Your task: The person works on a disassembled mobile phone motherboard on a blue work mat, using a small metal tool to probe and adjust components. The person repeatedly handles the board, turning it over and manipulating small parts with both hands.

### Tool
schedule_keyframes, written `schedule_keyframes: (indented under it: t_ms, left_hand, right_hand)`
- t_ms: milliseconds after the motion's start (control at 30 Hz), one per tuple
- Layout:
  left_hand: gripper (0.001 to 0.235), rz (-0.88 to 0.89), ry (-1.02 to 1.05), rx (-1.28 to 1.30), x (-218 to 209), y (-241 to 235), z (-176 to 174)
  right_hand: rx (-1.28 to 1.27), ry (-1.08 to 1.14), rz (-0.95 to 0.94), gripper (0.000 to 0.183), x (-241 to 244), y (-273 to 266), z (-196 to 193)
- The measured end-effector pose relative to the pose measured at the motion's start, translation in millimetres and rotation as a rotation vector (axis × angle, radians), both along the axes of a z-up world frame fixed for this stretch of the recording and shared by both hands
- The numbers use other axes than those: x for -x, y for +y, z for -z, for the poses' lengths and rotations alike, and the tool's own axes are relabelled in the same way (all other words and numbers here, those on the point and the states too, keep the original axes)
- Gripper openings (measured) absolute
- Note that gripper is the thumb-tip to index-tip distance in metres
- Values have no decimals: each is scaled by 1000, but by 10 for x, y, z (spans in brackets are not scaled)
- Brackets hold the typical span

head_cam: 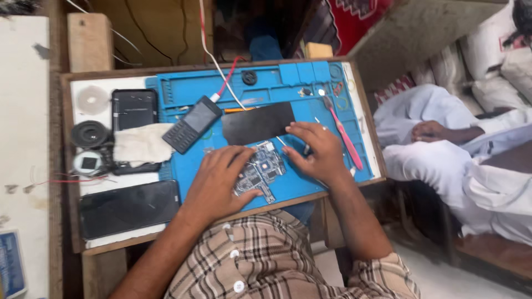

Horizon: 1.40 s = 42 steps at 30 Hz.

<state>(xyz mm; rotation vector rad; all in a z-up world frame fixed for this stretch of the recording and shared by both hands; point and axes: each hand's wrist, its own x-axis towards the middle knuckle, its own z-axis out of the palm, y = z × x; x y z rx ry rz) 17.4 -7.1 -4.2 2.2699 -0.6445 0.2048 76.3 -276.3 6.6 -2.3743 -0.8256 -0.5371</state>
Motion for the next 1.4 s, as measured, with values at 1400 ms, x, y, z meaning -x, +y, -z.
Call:
schedule_keyframes:
  t_ms: [1400]
  left_hand:
    - [70, 12, -15, -31, 38, 23, 25]
  right_hand:
    - [245, 294, 28, 17, 182, -139, -240]
